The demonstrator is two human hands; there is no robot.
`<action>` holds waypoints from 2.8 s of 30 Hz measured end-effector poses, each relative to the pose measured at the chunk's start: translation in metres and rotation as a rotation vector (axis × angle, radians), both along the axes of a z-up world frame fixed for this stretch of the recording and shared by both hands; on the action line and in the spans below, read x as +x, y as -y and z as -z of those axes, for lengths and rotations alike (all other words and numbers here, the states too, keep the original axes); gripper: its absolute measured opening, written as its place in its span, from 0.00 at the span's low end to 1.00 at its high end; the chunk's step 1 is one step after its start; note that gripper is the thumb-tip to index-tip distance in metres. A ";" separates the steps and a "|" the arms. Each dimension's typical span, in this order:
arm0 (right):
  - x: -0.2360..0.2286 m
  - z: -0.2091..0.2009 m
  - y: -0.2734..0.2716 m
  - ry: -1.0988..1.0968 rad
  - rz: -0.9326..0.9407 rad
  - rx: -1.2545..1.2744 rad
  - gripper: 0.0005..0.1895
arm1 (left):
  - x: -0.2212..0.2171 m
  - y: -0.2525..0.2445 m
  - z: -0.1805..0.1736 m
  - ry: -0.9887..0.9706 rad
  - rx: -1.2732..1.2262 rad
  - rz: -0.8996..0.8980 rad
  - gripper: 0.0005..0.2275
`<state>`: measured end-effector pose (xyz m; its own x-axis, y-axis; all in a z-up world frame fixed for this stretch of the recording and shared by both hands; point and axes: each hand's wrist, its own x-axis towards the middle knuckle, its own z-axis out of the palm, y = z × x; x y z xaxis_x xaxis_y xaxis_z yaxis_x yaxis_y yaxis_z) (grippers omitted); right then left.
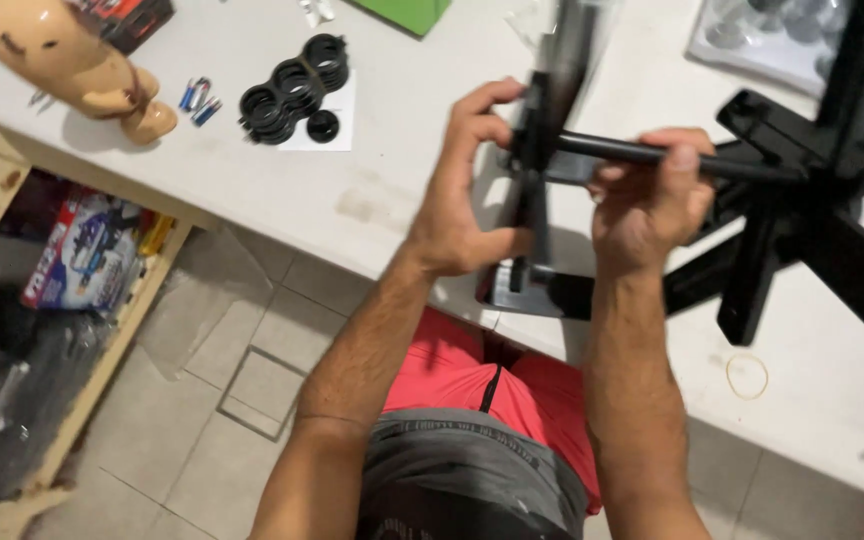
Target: Assembling a black plastic multi-tiered stand or rack on a white table.
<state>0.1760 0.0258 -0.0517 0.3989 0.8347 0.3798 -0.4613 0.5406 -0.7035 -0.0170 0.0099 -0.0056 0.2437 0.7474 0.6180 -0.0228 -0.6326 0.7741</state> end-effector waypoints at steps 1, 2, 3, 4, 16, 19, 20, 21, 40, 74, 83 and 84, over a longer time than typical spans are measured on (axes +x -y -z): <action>0.002 0.000 0.000 0.014 -0.023 0.005 0.18 | -0.001 0.000 -0.001 0.014 0.005 -0.023 0.29; 0.004 0.000 0.001 0.011 0.001 0.004 0.17 | -0.001 -0.001 -0.003 0.005 0.036 -0.006 0.28; 0.006 0.000 0.002 0.008 0.026 0.000 0.16 | -0.002 -0.001 -0.004 -0.005 0.064 0.012 0.26; 0.004 -0.003 0.003 0.022 0.003 0.003 0.16 | -0.003 0.001 -0.007 0.009 0.066 -0.012 0.26; 0.007 -0.009 -0.003 0.171 0.017 0.084 0.18 | -0.004 0.006 -0.007 -0.015 0.108 -0.115 0.25; 0.010 -0.008 -0.005 0.272 0.115 0.058 0.19 | -0.004 0.008 -0.005 0.007 0.066 -0.086 0.25; 0.009 -0.008 -0.005 0.280 0.121 0.065 0.19 | -0.004 0.007 -0.003 0.014 0.068 -0.081 0.24; 0.008 -0.009 -0.005 0.286 0.127 0.073 0.18 | -0.004 0.007 0.000 0.019 0.071 -0.076 0.24; -0.002 -0.012 0.000 0.190 0.226 0.092 0.21 | -0.002 0.012 0.012 0.142 0.054 -0.055 0.23; 0.012 -0.008 0.009 0.425 0.305 0.165 0.21 | 0.017 0.023 -0.012 0.023 -0.007 -0.309 0.15; 0.020 -0.002 0.007 0.384 0.221 0.230 0.21 | 0.008 0.021 -0.010 0.036 -0.005 -0.195 0.17; 0.014 -0.005 0.008 0.486 0.294 0.292 0.23 | 0.005 0.020 -0.008 0.025 -0.041 -0.144 0.19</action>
